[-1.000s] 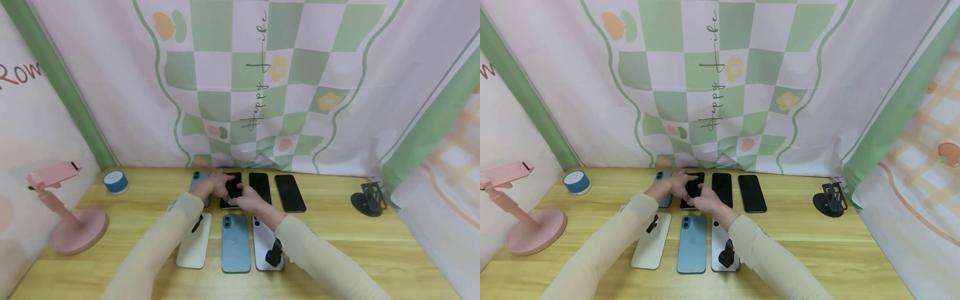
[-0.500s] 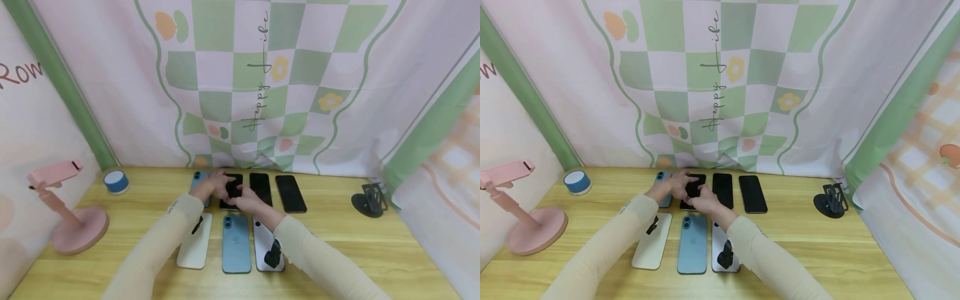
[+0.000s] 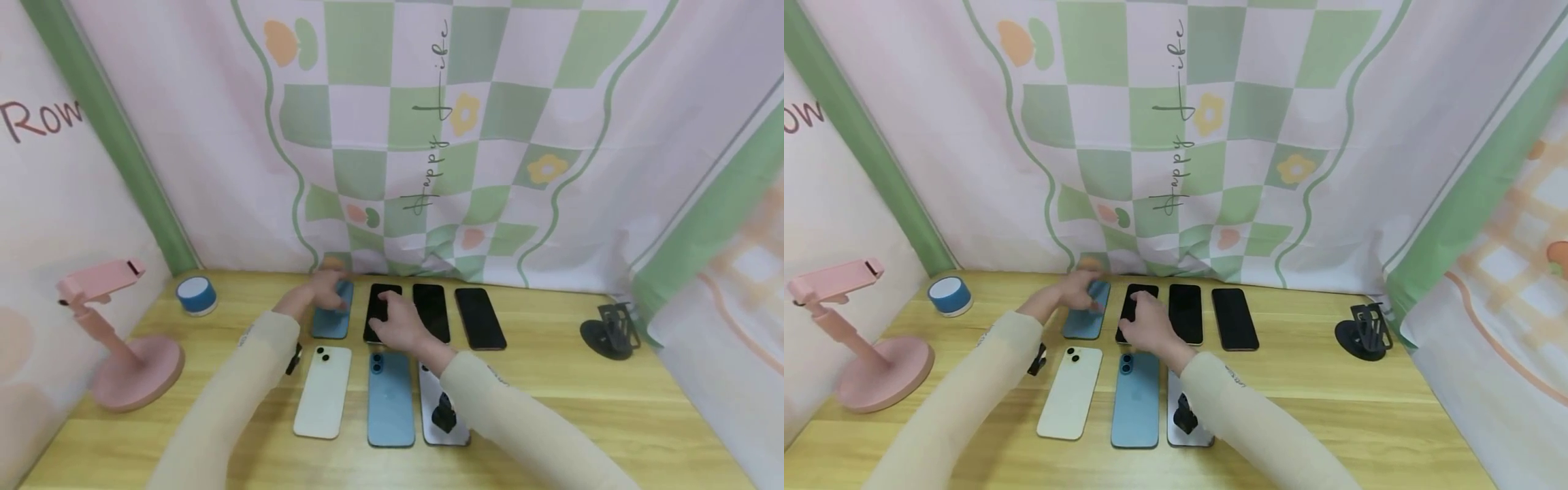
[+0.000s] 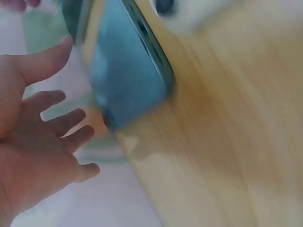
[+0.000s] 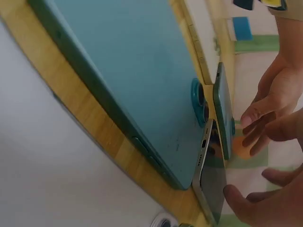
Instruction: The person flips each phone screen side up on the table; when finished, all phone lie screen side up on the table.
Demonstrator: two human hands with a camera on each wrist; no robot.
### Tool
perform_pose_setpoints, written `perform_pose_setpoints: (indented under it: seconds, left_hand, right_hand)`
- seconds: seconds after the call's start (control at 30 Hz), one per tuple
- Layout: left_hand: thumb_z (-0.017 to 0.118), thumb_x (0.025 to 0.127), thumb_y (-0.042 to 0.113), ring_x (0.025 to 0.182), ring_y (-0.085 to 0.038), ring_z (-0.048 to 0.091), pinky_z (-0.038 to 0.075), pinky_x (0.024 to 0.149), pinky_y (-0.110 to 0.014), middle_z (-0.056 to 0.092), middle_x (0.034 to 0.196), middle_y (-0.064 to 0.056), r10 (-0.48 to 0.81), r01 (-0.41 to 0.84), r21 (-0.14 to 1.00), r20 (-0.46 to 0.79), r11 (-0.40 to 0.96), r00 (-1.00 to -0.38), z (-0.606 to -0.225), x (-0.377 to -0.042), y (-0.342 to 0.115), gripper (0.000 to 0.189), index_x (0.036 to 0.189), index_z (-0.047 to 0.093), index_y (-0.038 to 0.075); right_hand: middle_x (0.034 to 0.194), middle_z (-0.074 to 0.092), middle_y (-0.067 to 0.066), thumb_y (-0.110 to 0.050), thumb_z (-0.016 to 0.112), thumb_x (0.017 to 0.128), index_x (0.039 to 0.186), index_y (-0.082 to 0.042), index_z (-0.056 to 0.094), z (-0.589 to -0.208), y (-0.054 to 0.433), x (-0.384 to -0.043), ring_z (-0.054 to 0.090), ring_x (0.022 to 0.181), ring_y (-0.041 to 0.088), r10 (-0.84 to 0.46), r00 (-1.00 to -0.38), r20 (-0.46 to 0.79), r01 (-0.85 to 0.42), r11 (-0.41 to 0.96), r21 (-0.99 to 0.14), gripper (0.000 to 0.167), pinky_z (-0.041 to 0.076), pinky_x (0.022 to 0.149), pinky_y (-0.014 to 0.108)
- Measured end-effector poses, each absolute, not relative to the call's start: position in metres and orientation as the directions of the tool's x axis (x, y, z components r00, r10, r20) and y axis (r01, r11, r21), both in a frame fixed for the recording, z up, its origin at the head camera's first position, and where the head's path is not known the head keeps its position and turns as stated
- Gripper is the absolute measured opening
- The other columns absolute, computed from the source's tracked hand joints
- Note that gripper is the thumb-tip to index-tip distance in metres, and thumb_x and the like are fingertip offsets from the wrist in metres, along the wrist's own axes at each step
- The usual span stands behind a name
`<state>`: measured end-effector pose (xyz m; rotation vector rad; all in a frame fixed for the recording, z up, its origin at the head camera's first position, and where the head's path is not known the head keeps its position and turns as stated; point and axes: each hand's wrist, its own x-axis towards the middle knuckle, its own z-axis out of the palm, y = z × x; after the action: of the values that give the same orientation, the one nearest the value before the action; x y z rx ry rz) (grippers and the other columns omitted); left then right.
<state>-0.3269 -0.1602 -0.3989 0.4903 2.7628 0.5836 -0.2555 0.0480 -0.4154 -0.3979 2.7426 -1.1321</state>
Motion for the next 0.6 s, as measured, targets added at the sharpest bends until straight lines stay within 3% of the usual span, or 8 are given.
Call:
perform_pose_setpoints:
  seconds: [0.1, 0.17, 0.23, 0.4, 0.6]
  left_hand:
    - [0.074, 0.092, 0.014, 0.151, -0.046, 0.039, 0.034, 0.126, -0.056, 0.039, 0.164, -0.026, 0.358, 0.237, 0.491, -0.168, 0.838, -0.918, -0.404, -0.329, -0.182, 0.079, 0.159, 0.036, 0.002]
    - [0.072, 0.092, 0.010, 0.152, -0.048, 0.035, 0.032, 0.127, -0.058, 0.036, 0.165, -0.028, 0.357, 0.232, 0.525, -0.150, 0.819, -0.922, -0.409, -0.330, -0.195, 0.078, 0.159, 0.035, 0.000]
    - [0.070, 0.091, 0.009, 0.153, -0.051, 0.032, 0.030, 0.126, -0.061, 0.032, 0.166, -0.030, 0.362, 0.230, 0.553, -0.140, 0.801, -0.922, -0.415, -0.330, -0.205, 0.078, 0.159, 0.033, -0.002]
    - [0.069, 0.094, 0.012, 0.157, -0.051, 0.022, 0.023, 0.128, -0.063, 0.021, 0.170, -0.028, 0.389, 0.220, 0.616, -0.153, 0.757, -0.908, -0.427, -0.330, -0.216, 0.082, 0.162, 0.026, -0.002]
    - [0.070, 0.095, 0.012, 0.159, -0.051, 0.014, 0.017, 0.130, -0.063, 0.014, 0.172, -0.028, 0.389, 0.210, 0.628, -0.162, 0.750, -0.907, -0.430, -0.331, -0.217, 0.083, 0.163, 0.023, -0.001]
  right_hand:
    - [0.153, 0.050, 0.029, -0.014, 0.061, 0.101, 0.149, 0.005, 0.047, -0.418, 0.042, -0.256, 0.053, 0.140, 0.044, -0.405, -0.914, 0.027, -0.322, 0.684, -0.655, 0.053, 0.041, 0.120, 0.059]
    - [0.161, 0.041, 0.030, -0.015, 0.060, 0.102, 0.149, 0.004, 0.048, -0.419, 0.038, -0.255, 0.039, 0.152, 0.045, -0.470, -0.882, 0.030, -0.392, 0.697, -0.601, 0.052, 0.032, 0.126, 0.061]
    - [0.163, 0.039, 0.028, -0.018, 0.058, 0.105, 0.150, 0.002, 0.048, -0.421, 0.034, -0.254, 0.033, 0.155, 0.045, -0.535, -0.845, 0.014, -0.460, 0.712, -0.531, 0.050, 0.029, 0.128, 0.061]
    - [0.161, 0.046, 0.024, -0.021, 0.057, 0.107, 0.149, 0.000, 0.051, -0.424, 0.020, -0.255, 0.038, 0.155, 0.040, -0.638, -0.770, -0.001, -0.594, 0.717, -0.365, 0.048, 0.033, 0.127, 0.055]
    - [0.160, 0.048, 0.020, -0.024, 0.055, 0.108, 0.151, -0.002, 0.050, -0.425, 0.003, -0.265, 0.040, 0.154, 0.036, -0.642, -0.766, -0.034, -0.600, 0.733, -0.321, 0.049, 0.034, 0.128, 0.051]
